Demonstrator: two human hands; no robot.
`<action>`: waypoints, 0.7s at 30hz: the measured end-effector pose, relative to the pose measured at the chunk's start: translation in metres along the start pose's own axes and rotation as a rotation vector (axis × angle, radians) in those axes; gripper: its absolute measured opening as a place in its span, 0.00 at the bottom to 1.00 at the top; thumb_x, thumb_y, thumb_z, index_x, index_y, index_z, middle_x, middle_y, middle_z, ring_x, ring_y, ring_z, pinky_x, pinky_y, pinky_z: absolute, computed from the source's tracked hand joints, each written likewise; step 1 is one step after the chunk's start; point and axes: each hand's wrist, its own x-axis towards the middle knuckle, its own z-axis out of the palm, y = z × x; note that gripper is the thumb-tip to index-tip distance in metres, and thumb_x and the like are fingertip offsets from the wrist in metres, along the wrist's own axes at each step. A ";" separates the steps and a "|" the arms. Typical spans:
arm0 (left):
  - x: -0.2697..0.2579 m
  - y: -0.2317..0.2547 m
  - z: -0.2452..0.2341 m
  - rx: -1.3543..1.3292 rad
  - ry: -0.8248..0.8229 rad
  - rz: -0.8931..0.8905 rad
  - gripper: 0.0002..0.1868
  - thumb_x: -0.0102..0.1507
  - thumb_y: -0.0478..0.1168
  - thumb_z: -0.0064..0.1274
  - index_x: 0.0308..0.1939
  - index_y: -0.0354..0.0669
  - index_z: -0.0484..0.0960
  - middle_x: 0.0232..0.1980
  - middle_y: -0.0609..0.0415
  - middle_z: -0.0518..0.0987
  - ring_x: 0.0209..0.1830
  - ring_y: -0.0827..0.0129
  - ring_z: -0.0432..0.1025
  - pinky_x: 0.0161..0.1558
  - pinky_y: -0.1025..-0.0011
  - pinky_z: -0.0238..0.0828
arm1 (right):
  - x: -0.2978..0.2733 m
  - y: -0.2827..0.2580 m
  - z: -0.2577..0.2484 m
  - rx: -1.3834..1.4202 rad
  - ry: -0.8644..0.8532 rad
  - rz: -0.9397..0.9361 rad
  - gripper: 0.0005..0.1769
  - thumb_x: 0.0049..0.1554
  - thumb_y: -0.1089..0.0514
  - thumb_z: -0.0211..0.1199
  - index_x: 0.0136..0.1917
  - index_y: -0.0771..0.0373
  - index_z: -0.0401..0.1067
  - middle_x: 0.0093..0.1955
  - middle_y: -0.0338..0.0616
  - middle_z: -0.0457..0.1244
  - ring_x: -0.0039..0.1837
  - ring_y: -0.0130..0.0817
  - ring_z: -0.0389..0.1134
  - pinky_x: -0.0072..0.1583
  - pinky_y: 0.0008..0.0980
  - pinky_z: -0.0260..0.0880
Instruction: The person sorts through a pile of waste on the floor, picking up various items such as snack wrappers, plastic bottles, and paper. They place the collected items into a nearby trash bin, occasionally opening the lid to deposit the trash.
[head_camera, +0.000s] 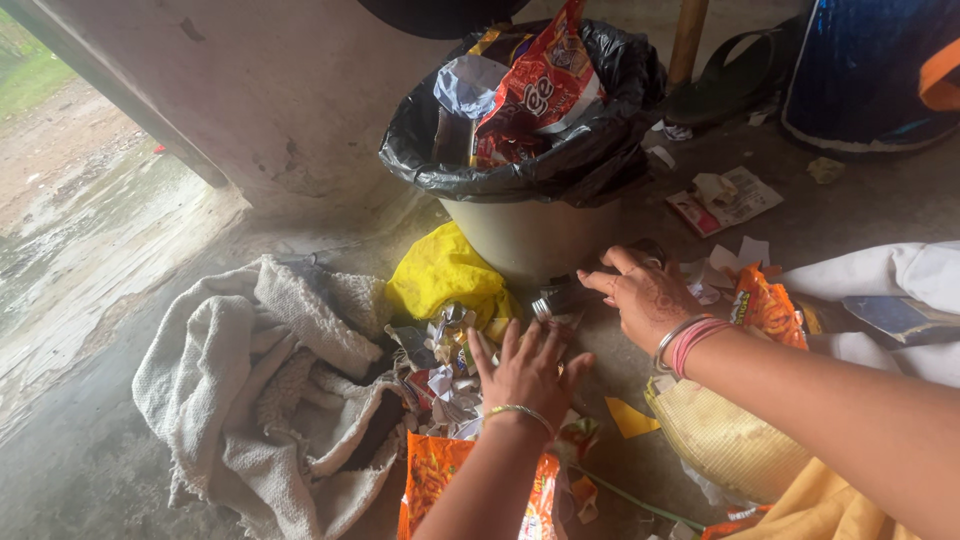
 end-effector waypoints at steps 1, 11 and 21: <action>0.000 -0.001 -0.002 0.023 -0.019 0.000 0.34 0.67 0.68 0.29 0.72 0.63 0.64 0.78 0.60 0.59 0.80 0.59 0.47 0.73 0.32 0.11 | -0.001 0.001 -0.001 0.001 -0.026 0.007 0.32 0.54 0.67 0.61 0.68 0.40 0.70 0.68 0.37 0.58 0.68 0.39 0.64 0.71 0.59 0.54; 0.006 -0.001 -0.006 0.027 0.027 -0.024 0.23 0.70 0.57 0.37 0.62 0.53 0.75 0.63 0.60 0.75 0.72 0.65 0.60 0.75 0.33 0.16 | 0.001 0.008 0.006 0.000 -0.014 -0.015 0.33 0.53 0.67 0.61 0.69 0.41 0.69 0.70 0.40 0.56 0.69 0.42 0.63 0.70 0.58 0.54; 0.005 -0.005 -0.019 -0.042 -0.041 -0.108 0.19 0.68 0.54 0.42 0.59 0.54 0.77 0.62 0.62 0.75 0.72 0.68 0.61 0.76 0.33 0.18 | -0.004 -0.002 -0.005 -0.095 -0.105 0.044 0.34 0.55 0.62 0.62 0.71 0.36 0.66 0.72 0.36 0.54 0.73 0.37 0.57 0.76 0.63 0.39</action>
